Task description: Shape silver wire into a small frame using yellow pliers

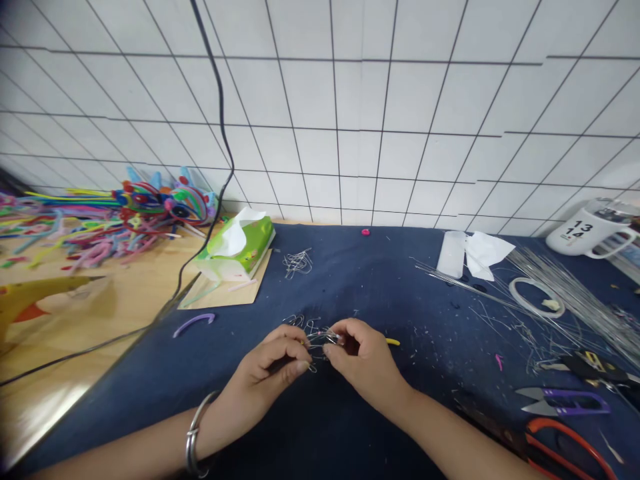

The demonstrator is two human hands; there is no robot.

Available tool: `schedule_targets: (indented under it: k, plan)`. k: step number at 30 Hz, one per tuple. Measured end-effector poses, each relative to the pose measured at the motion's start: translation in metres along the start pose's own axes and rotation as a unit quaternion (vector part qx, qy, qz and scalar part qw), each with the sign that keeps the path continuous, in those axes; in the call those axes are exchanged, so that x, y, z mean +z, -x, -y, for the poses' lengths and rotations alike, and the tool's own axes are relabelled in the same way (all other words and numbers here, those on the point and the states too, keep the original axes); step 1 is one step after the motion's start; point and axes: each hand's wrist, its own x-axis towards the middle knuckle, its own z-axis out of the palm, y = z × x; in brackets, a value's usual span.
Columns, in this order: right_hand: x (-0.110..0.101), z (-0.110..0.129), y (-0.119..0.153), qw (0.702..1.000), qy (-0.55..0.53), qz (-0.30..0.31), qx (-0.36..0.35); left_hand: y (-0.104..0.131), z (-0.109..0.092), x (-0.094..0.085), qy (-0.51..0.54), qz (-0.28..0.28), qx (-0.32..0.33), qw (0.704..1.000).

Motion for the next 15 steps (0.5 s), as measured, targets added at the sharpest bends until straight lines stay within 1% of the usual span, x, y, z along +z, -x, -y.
schedule_targets:
  k: [5,9,15]
  plan:
    - [-0.0001,-0.0012,0.0001,1.000,-0.004,0.004,0.004,-0.0005,0.0000,-0.0003,-0.019,-0.027,-0.010,0.999]
    - [-0.0015,0.0024,-0.0001,1.000,-0.003,0.013,0.013,0.0000,-0.0013,-0.0025,-0.027,-0.036,-0.011,0.999]
    - [-0.0033,0.0036,-0.0002,1.000,-0.014,0.017,0.009,0.0007,-0.0029,-0.0043,-0.023,-0.029,-0.006,0.999]
